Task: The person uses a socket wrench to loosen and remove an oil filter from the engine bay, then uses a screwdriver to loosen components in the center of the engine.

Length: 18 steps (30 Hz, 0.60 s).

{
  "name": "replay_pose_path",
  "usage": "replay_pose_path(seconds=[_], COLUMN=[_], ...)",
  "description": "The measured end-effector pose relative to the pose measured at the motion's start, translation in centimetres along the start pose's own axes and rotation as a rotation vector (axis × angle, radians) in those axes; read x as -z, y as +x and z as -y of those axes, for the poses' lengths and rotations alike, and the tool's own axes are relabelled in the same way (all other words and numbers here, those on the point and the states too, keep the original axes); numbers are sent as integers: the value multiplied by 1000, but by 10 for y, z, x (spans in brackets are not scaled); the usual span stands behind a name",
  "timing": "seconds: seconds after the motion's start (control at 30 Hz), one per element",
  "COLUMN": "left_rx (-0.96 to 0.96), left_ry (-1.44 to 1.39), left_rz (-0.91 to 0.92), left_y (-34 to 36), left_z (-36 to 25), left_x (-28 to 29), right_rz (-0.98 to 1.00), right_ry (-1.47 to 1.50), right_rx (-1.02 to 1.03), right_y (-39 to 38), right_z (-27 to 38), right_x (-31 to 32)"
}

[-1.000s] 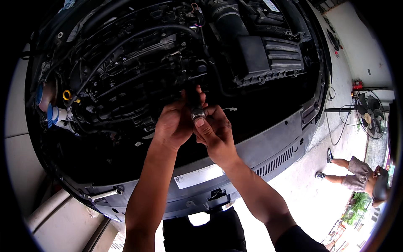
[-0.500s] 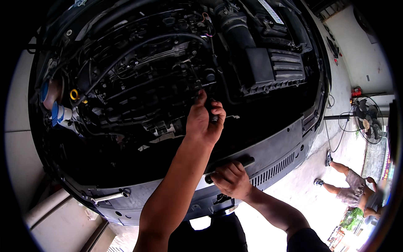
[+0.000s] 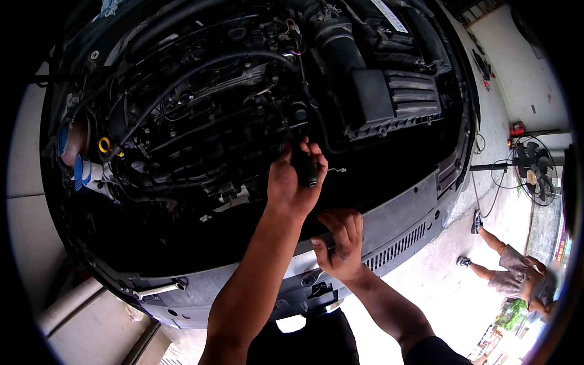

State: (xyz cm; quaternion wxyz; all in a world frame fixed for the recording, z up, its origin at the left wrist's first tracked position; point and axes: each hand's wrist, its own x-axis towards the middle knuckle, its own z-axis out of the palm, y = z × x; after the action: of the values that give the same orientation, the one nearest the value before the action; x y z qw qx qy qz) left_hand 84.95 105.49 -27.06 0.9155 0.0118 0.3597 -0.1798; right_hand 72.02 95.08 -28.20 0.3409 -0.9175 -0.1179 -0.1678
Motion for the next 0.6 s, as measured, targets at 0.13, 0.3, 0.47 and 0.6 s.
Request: replay_pose_path(seconds=[0.13,0.3,0.47,0.6], left_rx=[66,41,16,60], left_ry=[30,36,127,86], left_rz=[173,54,62,101], left_y=[6,9,6,5], left_z=[-9,-12,-6,-11], left_x=[14,17,14,13], right_rz=[5,32,184,-8], right_ry=[-41,-69,-57,-109], right_rx=[40,71,260,55], right_y=[5,-23,-46,-25], right_z=[5,-16,-58,-92], right_x=[-2,24,42,59])
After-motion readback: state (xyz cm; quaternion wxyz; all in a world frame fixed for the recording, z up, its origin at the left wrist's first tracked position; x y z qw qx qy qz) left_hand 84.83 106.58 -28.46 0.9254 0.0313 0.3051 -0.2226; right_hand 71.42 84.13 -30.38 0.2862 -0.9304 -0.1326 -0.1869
